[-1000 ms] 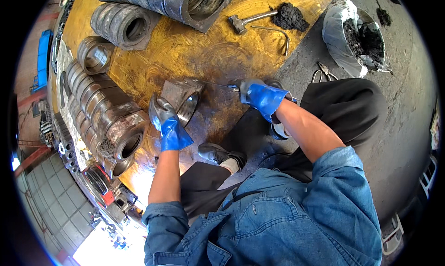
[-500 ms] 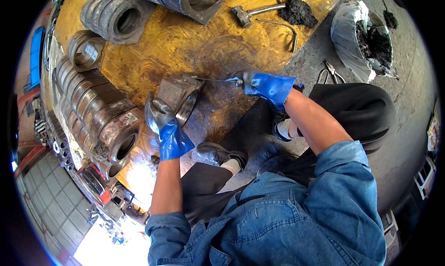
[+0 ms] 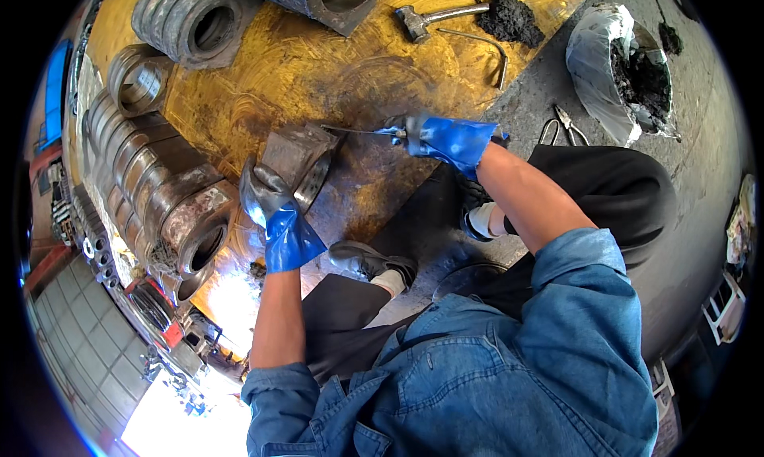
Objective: The person sits on the floor and cleans metal parts using a hammer and a brush. They apply a substance from a blue packet to the parts and scrub them thoroughly.
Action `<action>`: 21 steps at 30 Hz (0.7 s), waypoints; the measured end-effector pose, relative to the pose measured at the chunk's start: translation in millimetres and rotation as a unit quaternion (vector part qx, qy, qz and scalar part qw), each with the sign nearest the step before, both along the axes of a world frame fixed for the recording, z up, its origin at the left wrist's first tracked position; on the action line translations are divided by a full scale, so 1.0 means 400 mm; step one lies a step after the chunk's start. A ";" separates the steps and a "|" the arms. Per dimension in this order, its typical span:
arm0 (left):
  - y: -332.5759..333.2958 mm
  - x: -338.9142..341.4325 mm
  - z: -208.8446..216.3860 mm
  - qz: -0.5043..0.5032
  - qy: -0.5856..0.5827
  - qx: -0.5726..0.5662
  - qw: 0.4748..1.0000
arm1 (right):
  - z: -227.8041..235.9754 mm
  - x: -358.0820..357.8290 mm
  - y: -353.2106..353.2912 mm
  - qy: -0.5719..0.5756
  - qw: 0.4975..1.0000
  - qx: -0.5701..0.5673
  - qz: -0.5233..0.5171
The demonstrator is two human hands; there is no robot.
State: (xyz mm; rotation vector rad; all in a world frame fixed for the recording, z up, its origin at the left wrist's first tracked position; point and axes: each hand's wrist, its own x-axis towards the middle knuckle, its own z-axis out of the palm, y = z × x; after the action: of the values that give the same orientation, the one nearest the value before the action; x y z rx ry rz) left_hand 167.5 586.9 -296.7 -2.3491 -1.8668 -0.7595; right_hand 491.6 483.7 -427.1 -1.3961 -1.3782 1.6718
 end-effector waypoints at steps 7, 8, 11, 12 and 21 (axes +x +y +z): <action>-0.002 0.010 0.000 0.003 -0.005 -0.012 1.000 | -0.051 -0.031 -0.039 0.302 0.944 -0.010 -0.134; -0.004 0.012 -0.002 0.002 0.000 -0.013 1.000 | -0.045 -0.020 -0.040 0.346 0.927 -0.007 -0.146; -0.006 -0.003 0.002 0.012 0.009 -0.005 1.000 | 0.034 0.010 -0.027 0.135 0.988 0.005 -0.072; -0.009 -0.018 0.014 0.019 0.006 -0.001 1.000 | 0.104 0.017 -0.002 -0.025 0.999 0.018 0.010; -0.006 0.005 0.008 0.010 -0.005 -0.012 1.000 | 0.162 0.058 -0.026 -0.106 0.992 0.014 0.064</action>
State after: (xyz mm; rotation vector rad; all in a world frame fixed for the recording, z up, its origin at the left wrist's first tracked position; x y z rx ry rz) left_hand 169.6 584.4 -293.5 -2.3401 -1.9111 -0.7535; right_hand 514.6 473.2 -362.2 -1.5349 -1.6331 1.6132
